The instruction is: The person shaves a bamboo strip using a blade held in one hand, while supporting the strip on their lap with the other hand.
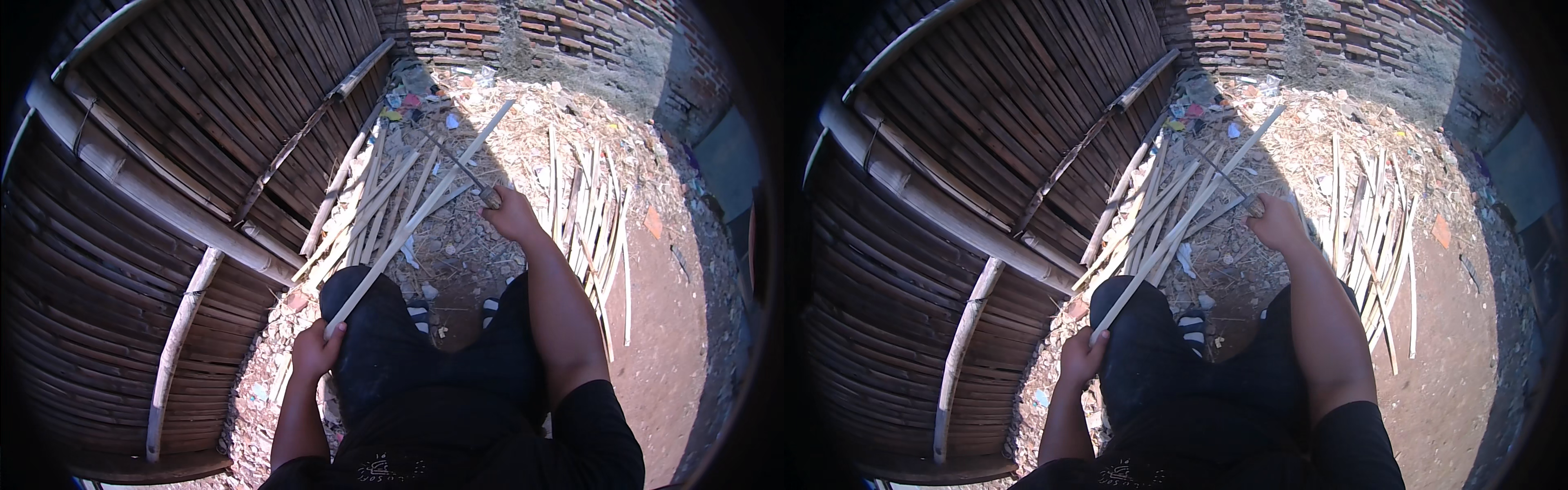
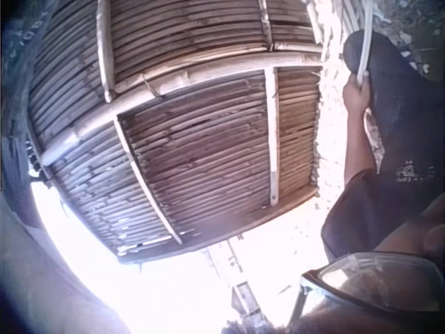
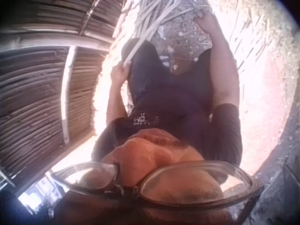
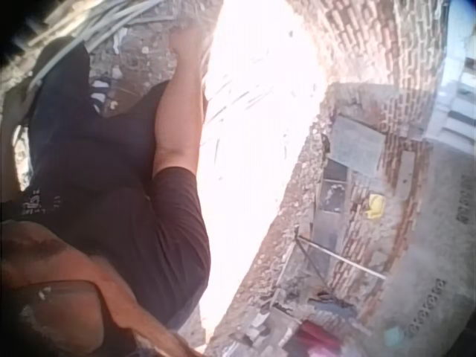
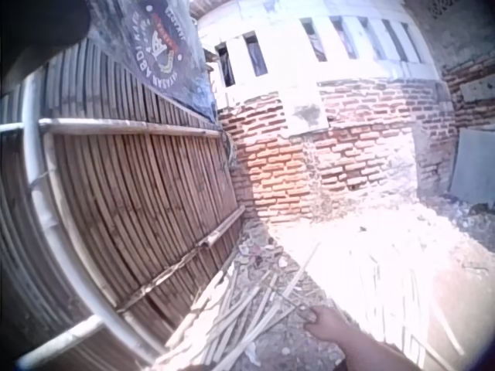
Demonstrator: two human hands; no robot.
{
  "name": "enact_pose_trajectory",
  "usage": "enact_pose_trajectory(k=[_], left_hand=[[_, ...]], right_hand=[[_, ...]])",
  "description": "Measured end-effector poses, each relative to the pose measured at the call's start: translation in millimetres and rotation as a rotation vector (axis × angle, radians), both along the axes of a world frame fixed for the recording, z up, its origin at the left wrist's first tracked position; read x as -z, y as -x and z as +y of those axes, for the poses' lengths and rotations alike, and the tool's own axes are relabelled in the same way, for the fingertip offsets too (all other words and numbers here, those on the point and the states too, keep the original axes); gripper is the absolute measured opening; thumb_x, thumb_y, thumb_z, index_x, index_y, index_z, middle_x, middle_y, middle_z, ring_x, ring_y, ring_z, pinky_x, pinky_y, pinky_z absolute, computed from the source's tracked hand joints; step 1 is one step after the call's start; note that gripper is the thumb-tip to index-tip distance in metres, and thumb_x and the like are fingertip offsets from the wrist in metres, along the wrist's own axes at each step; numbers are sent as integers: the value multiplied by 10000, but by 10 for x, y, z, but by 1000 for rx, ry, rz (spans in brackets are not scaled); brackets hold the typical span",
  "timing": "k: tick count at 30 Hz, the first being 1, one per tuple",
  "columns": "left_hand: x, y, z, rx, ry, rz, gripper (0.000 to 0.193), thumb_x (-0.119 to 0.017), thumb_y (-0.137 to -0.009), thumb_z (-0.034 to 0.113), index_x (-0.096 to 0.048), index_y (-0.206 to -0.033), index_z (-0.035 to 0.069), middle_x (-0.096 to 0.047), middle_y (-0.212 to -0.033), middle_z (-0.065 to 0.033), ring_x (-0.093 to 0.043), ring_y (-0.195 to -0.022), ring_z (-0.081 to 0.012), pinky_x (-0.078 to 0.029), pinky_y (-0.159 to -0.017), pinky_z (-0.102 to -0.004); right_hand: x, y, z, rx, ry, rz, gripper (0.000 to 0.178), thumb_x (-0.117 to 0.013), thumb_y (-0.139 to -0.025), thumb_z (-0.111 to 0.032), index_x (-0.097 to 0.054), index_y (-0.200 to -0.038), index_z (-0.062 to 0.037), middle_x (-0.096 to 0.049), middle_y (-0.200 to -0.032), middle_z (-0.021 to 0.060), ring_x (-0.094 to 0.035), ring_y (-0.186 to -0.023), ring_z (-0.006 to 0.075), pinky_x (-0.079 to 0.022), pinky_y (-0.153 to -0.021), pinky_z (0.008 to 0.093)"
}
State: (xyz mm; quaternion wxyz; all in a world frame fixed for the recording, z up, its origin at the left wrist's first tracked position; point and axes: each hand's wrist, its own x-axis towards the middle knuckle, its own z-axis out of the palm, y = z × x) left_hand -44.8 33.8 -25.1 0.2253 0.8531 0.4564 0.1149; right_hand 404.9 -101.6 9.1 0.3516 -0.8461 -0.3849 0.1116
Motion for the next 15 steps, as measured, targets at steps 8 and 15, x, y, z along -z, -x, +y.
enact_pose_trajectory(k=[8, 15], left_hand=[[-43, 6, -26, -1, -12, -3, 567, -628, -979, 548, -576, -789, 16, -626, -665, -239, -654, -660, -448, -485, -613, -518], [1, 57, 0, -17, 17, -7, 580, -617, -983, 557, -576, -786, 13, -628, -662, -237, -657, -659, -445, -487, -614, -518]], right_hand=[[75, 305, 116, -478, 174, -94, 495, -816, -821, -331, -694, -1198, -34, -723, -1119, 245, -688, -1082, 417, -535, -944, 495], [-84, 669, 233, -680, 234, -147, 416, -803, -822, -347, -703, -1130, -87, -726, -1050, 212, -686, -1044, 426, -540, -902, 510]])
